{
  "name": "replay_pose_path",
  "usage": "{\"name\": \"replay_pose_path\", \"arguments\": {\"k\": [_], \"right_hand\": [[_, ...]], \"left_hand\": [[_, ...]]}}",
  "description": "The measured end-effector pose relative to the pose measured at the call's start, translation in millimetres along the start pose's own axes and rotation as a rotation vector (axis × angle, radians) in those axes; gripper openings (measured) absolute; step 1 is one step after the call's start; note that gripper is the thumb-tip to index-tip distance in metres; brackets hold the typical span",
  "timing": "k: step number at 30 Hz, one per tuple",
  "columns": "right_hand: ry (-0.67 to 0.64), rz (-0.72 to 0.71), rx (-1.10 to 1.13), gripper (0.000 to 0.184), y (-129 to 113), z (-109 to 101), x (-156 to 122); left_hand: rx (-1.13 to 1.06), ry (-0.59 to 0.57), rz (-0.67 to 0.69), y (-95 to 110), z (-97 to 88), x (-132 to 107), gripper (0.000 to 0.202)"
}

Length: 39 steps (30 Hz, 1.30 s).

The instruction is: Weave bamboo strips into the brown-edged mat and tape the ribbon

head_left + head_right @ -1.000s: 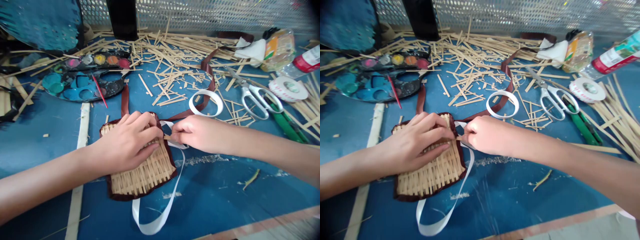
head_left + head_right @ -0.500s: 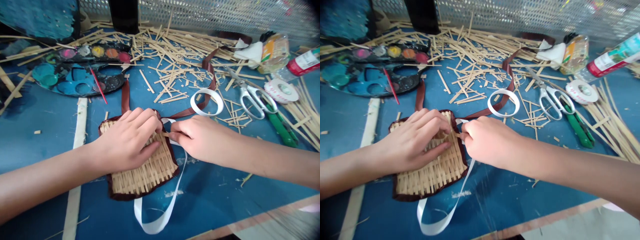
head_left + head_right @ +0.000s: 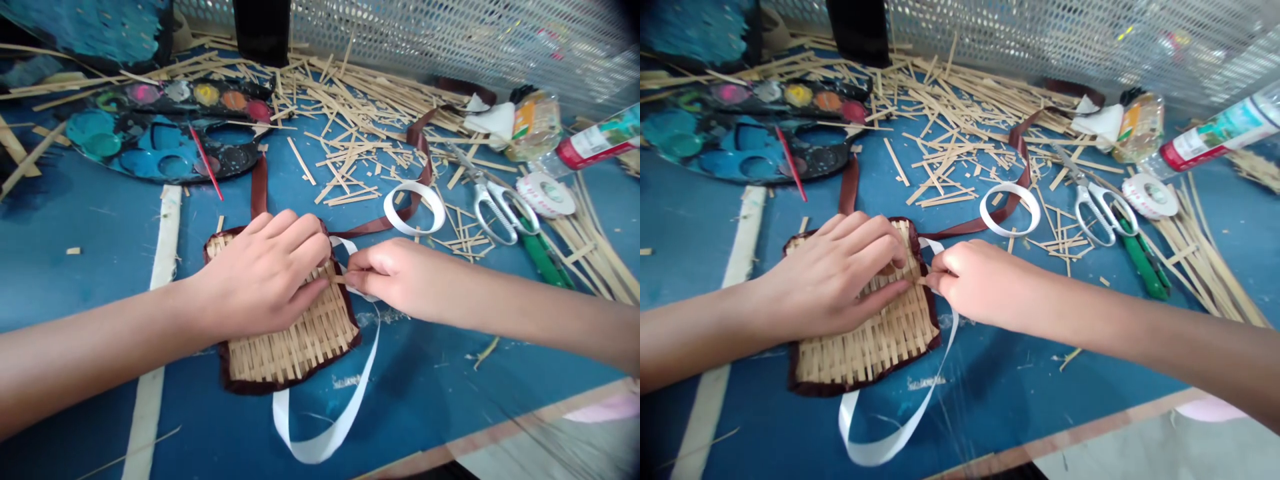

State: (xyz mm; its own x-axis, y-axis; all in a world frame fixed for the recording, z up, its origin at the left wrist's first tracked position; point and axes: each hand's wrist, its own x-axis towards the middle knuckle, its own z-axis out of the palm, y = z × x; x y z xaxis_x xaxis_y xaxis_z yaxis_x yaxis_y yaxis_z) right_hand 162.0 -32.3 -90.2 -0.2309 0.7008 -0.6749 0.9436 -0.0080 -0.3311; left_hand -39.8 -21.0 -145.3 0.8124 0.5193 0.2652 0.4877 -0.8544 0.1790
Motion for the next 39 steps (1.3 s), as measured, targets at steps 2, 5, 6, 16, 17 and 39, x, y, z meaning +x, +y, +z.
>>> {"name": "replay_pose_path", "arguments": {"k": [2, 5, 6, 16, 17, 39], "right_hand": [[0.04, -0.016, -0.016, 0.03, 1.0, -1.3, 1.0], [0.066, -0.035, -0.064, 0.031, 0.9, -2.8, 1.8], [0.07, -0.036, -0.084, 0.031, 0.1, -3.0, 1.6], [-0.28, 0.061, 0.494, 0.018, 9.2, -9.0, 15.1], [-0.321, 0.055, 0.515, 0.017, 12.4, -10.2, 18.1], [-0.259, 0.061, 0.414, 0.033, 11.5, -5.7, 8.9]], "left_hand": [[-0.006, -0.007, -0.001, -0.1, -0.1, -0.2, 0.014], [-0.008, -0.007, 0.002, -0.3, 0.0, -0.6, 0.014], [-0.004, -0.004, 0.004, -0.2, 0.1, -0.7, 0.014], [0.03, 0.012, 0.052, 1.5, 0.3, 0.7, 0.013], [0.025, 0.008, 0.049, 1.3, 0.1, 0.8, 0.013], [0.066, 0.04, 0.05, 3.3, -0.3, 0.7, 0.02]]}}
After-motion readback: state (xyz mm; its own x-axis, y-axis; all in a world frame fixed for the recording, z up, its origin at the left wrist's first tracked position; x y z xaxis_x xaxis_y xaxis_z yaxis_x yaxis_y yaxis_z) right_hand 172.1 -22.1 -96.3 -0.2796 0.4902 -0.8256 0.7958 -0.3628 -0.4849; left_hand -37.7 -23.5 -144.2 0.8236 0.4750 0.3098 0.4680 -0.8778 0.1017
